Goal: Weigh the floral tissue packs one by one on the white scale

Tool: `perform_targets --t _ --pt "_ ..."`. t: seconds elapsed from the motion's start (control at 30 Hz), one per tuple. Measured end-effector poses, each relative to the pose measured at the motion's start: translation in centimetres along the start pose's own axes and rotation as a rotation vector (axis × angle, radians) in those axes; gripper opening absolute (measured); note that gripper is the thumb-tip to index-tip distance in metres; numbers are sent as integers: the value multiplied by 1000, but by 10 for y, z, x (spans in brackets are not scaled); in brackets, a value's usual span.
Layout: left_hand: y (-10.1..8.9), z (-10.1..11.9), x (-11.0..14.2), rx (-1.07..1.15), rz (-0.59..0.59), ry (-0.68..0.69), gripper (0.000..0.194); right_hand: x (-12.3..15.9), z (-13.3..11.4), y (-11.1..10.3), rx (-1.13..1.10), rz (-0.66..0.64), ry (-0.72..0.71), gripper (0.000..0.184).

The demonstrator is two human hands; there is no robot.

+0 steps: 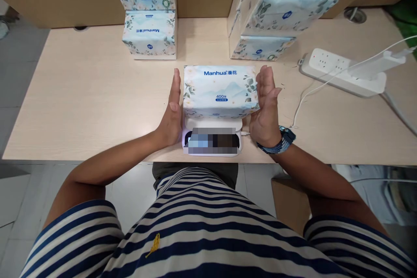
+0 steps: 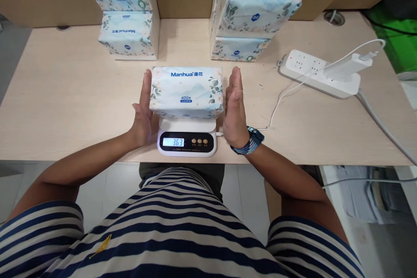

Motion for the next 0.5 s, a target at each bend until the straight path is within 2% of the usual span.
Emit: perform_targets --t 0.17,0.3,0.5 --pt "0 2 0 33 10 -59 89 -1 -1 1 -24 14 30 89" --pt "-1 5 0 34 54 -118 91 -1 -2 1 35 -32 41 89" --pt "-1 7 0 -13 60 -105 89 -2 -1 1 74 -70 23 90"
Point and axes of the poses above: each hand's wrist, its own x-axis away from the middle knuckle, its own y-axis out of the palm, z = x × y, the point moved 5 cm from there along -x, towards the middle knuckle
